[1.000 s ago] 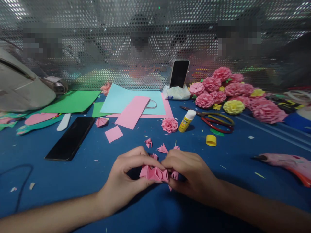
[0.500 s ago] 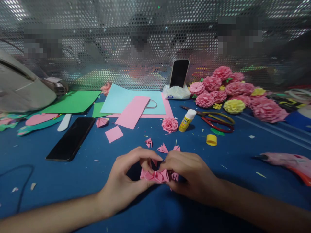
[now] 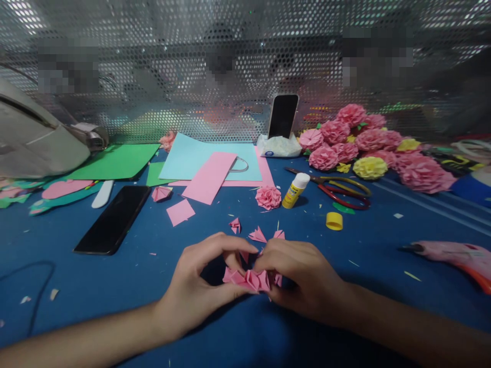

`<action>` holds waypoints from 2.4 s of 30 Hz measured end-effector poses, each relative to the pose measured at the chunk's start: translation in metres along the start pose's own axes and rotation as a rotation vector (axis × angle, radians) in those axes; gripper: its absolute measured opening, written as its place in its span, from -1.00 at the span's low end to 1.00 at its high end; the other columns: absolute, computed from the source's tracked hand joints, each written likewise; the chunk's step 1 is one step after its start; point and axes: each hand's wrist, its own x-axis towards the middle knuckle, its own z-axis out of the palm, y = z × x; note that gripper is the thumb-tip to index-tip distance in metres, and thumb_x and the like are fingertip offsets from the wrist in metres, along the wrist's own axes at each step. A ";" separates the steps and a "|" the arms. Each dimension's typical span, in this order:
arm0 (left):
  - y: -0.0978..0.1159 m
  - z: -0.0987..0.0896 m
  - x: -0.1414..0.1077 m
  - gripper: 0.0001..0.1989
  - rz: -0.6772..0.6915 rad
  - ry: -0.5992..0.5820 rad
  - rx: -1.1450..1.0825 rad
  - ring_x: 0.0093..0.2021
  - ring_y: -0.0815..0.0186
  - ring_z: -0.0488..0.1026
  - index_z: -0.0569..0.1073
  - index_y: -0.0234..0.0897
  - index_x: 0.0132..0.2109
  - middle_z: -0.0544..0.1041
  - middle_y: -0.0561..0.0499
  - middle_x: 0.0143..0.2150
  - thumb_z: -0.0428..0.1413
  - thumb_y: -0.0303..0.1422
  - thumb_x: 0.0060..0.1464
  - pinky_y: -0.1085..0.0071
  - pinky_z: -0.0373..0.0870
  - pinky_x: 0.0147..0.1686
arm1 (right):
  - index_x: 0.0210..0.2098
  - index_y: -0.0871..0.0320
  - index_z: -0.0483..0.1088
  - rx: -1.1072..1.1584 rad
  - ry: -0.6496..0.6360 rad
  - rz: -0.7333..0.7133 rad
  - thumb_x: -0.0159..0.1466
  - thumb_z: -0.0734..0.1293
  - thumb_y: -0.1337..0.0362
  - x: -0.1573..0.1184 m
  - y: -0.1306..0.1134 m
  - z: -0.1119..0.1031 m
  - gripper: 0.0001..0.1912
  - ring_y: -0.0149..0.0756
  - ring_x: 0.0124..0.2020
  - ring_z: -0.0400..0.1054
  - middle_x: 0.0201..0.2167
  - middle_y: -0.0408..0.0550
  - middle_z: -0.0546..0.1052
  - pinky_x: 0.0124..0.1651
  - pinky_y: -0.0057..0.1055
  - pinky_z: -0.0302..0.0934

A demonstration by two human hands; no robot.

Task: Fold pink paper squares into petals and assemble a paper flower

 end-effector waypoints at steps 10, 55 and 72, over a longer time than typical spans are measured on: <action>0.003 -0.002 0.007 -0.92 -0.041 0.001 -0.032 -0.23 0.36 0.46 0.52 -0.28 -0.26 0.53 0.05 -0.26 0.27 -0.49 0.12 0.45 0.36 -0.17 | -0.19 0.12 0.36 0.134 0.118 0.039 0.28 0.28 0.40 -0.002 0.008 0.002 -0.88 -0.40 -0.40 0.32 -0.36 -0.15 0.47 -0.33 -0.47 0.14; 0.004 -0.003 0.006 -0.92 0.126 -0.097 0.078 -0.26 0.28 0.45 0.61 -0.22 -0.23 0.55 0.02 -0.34 0.25 -0.49 0.16 0.30 0.31 -0.18 | -0.22 0.08 0.40 0.056 0.062 0.001 0.28 0.39 0.23 0.001 -0.001 0.001 -0.88 -0.34 -0.29 0.32 -0.29 -0.12 0.46 -0.28 -0.43 0.10; 0.005 0.000 0.008 -0.95 0.106 -0.060 0.130 -0.23 0.32 0.46 0.54 -0.29 -0.25 0.54 0.03 -0.30 0.23 -0.50 0.14 0.34 0.30 -0.18 | -0.24 0.15 0.39 0.291 0.127 -0.034 0.24 0.40 0.40 0.004 0.003 0.003 -0.89 -0.35 -0.23 0.35 -0.28 -0.12 0.51 -0.13 -0.37 0.17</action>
